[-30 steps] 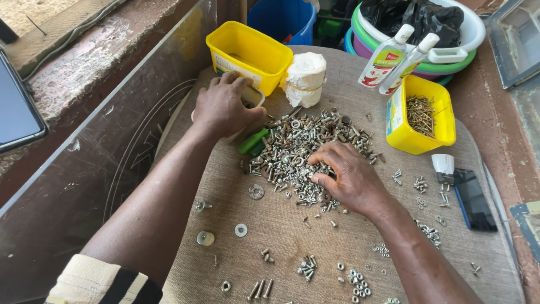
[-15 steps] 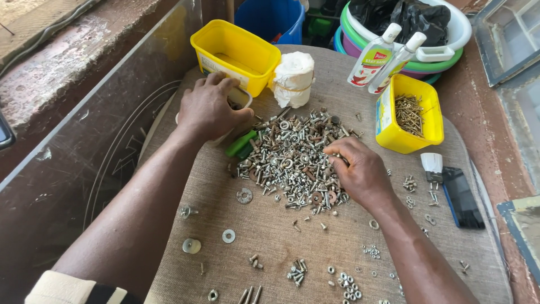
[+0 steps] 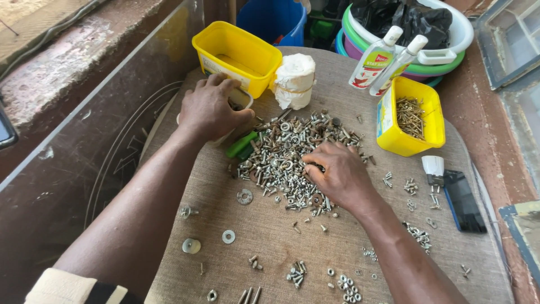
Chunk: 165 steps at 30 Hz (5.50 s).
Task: The person sorts a mixed pile of metal fasteners on a table, separating screws, nuts, and washers into small piles by type and size. The hands pick items from the central pile and place them into distinct groups on the table surface.
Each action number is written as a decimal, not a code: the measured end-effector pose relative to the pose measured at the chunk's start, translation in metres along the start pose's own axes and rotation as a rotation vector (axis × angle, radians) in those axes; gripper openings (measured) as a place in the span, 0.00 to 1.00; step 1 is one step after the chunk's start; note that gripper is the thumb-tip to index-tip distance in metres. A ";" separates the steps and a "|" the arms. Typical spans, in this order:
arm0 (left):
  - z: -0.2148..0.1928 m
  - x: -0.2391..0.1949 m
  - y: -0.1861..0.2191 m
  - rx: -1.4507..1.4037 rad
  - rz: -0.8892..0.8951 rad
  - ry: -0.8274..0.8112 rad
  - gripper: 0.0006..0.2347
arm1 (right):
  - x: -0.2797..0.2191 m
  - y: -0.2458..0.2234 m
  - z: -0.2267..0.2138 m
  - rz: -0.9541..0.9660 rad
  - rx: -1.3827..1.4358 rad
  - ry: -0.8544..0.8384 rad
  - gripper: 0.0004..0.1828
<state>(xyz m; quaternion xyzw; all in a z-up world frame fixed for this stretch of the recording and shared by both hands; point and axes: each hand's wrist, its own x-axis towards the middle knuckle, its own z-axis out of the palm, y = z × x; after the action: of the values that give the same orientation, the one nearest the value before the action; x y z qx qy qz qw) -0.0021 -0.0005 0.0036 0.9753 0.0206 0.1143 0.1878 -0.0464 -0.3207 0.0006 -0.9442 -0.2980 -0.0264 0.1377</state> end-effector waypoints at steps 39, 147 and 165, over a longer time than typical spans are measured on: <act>0.004 0.004 -0.003 0.000 -0.002 0.028 0.36 | -0.028 -0.004 -0.020 0.046 0.013 -0.117 0.12; 0.007 0.005 -0.006 -0.025 -0.017 0.036 0.34 | -0.035 0.016 -0.010 0.399 1.196 -0.046 0.32; 0.006 0.002 -0.006 -0.006 0.026 0.052 0.33 | -0.042 -0.032 -0.017 0.134 0.364 -0.060 0.14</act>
<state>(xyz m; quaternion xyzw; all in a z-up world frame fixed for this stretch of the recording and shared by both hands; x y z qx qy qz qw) 0.0015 0.0026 -0.0039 0.9716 0.0126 0.1419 0.1887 -0.0986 -0.3231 0.0199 -0.9218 -0.2385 0.0653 0.2985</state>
